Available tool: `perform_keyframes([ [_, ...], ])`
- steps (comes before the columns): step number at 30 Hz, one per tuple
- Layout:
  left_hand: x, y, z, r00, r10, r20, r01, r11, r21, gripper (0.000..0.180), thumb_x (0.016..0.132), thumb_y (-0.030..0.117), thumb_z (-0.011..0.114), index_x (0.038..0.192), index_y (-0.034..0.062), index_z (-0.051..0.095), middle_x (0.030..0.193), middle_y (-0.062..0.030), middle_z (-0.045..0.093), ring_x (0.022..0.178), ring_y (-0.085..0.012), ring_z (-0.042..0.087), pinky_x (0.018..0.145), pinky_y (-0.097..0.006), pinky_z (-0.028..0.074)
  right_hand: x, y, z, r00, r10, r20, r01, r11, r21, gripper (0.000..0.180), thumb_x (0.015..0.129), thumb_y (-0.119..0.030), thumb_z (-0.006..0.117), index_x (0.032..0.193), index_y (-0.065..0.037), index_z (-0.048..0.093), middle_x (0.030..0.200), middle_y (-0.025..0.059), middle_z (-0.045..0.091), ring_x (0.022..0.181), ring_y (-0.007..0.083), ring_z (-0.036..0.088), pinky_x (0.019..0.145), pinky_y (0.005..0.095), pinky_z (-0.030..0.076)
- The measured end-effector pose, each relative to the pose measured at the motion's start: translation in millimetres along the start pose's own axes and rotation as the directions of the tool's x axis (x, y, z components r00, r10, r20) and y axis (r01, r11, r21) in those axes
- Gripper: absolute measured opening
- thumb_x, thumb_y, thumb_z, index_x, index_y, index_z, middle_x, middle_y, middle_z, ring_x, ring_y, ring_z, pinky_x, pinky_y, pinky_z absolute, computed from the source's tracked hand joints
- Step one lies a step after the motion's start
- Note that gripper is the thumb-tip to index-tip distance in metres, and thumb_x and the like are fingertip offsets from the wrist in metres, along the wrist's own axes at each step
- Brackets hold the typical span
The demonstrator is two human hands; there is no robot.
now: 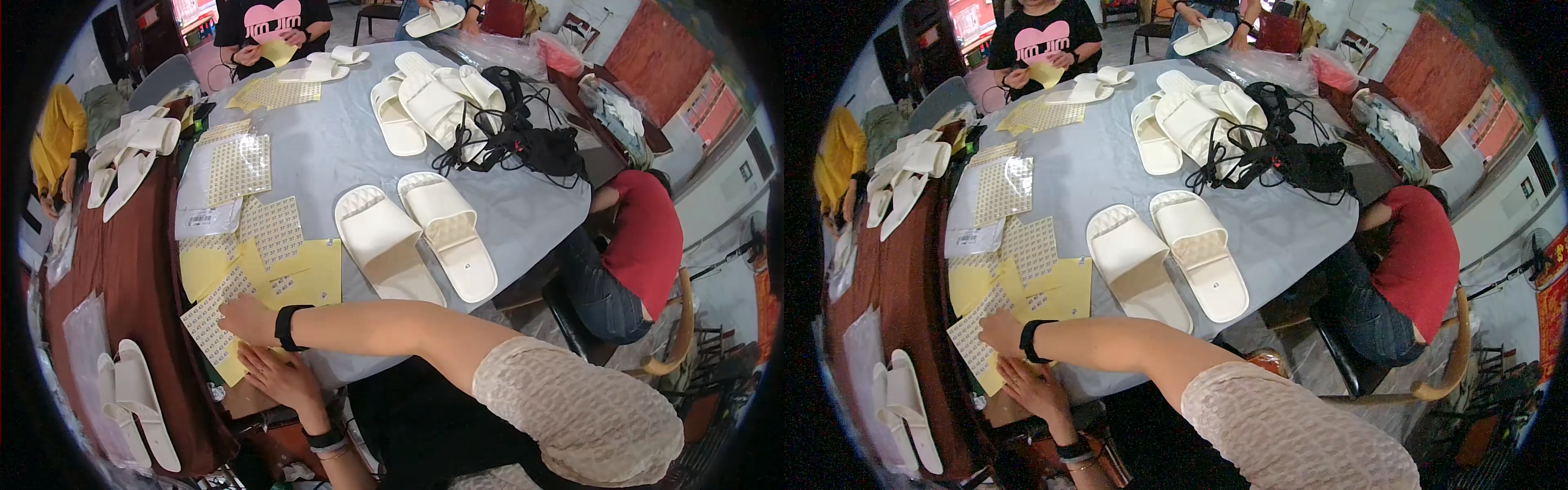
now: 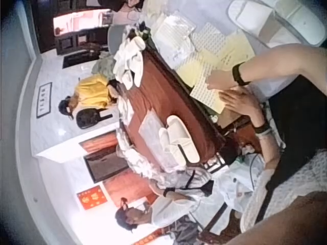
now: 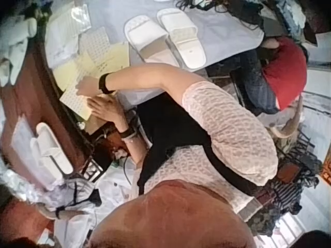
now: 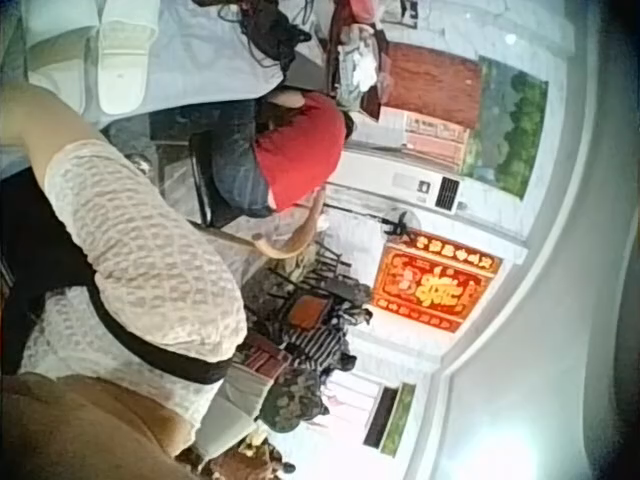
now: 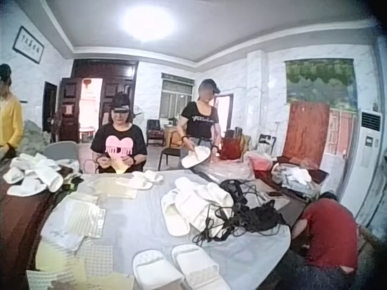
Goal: Apply size labels to white slippers and pack them into plastic bags.
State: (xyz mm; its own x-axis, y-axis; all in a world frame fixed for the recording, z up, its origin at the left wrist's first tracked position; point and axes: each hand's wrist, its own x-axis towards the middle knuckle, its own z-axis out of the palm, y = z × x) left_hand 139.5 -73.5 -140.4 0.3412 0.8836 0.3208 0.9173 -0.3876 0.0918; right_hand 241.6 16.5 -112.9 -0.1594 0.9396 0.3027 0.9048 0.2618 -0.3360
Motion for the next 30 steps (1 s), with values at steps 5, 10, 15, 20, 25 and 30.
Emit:
perform_keyframes([
  [5,1,2,-4,1.0,-0.018,0.02,0.018,1.0,0.01,0.06,0.089,0.028,0.044,0.139,-0.0007,0.028,0.148,-0.0149,0.023,0.137,-0.0297,0.02,0.108,-0.049,0.02,-1,0,-2,0.999,-0.018,-0.026,0.019,1.0,0.012,0.013,0.071,-0.016,0.065,0.083,-0.011,0.066,0.09,0.0093,0.059,0.087,0.0264,0.059,0.074,0.0391,0.043],
  [10,1,2,-6,1.0,-0.026,0.015,0.026,1.0,0.0,0.059,0.088,0.026,0.045,0.139,-0.0007,0.03,0.148,-0.015,0.024,0.137,-0.0296,0.021,0.108,-0.049,0.019,-2,-3,-4,1.0,-0.017,-0.021,0.017,1.0,0.005,0.012,0.071,-0.015,0.064,0.082,-0.01,0.066,0.089,0.0098,0.059,0.087,0.0267,0.06,0.075,0.0396,0.043],
  [15,1,3,-3,1.0,-0.008,0.004,0.008,0.998,-0.062,0.064,0.081,0.017,0.052,0.138,-0.0029,0.03,0.147,-0.0175,0.026,0.137,-0.0314,0.021,0.108,-0.048,0.018,-5,1,-1,0.997,-0.001,-0.076,0.005,0.999,0.054,0.01,0.071,-0.014,0.063,0.079,-0.009,0.065,0.089,0.0109,0.06,0.086,0.028,0.06,0.075,0.0408,0.044],
  [20,1,-3,5,0.999,0.019,-0.033,-0.021,0.999,-0.048,0.065,0.079,0.014,0.054,0.136,-0.0052,0.03,0.146,-0.0182,0.027,0.136,-0.0325,0.023,0.109,-0.046,0.019,6,-1,8,0.996,-0.012,-0.088,0.009,0.999,-0.03,0.009,0.071,-0.015,0.059,0.076,-0.01,0.065,0.08,0.0089,0.058,0.08,0.0272,0.06,0.073,0.0395,0.042],
  [25,3,4,-2,1.0,-0.004,-0.002,0.004,1.0,-0.009,0.061,0.082,0.014,0.052,0.136,-0.0049,0.031,0.145,-0.0186,0.029,0.135,-0.0331,0.025,0.109,-0.044,0.019,2,1,12,0.994,-0.002,-0.113,0.005,1.0,0.025,0.01,0.071,-0.013,0.063,0.079,-0.011,0.068,0.09,0.0116,0.061,0.086,0.0271,0.06,0.075,0.0391,0.043],
  [30,4,5,-1,0.999,0.015,-0.043,-0.015,1.0,0.006,0.06,0.084,0.021,0.053,0.135,-0.0035,0.034,0.144,-0.0174,0.031,0.134,-0.0321,0.027,0.107,-0.045,0.023,6,6,10,0.995,-0.035,-0.09,0.031,0.999,-0.041,0.009,0.071,-0.014,0.06,0.077,-0.011,0.066,0.083,0.0094,0.06,0.08,0.0279,0.061,0.071,0.0404,0.044],
])
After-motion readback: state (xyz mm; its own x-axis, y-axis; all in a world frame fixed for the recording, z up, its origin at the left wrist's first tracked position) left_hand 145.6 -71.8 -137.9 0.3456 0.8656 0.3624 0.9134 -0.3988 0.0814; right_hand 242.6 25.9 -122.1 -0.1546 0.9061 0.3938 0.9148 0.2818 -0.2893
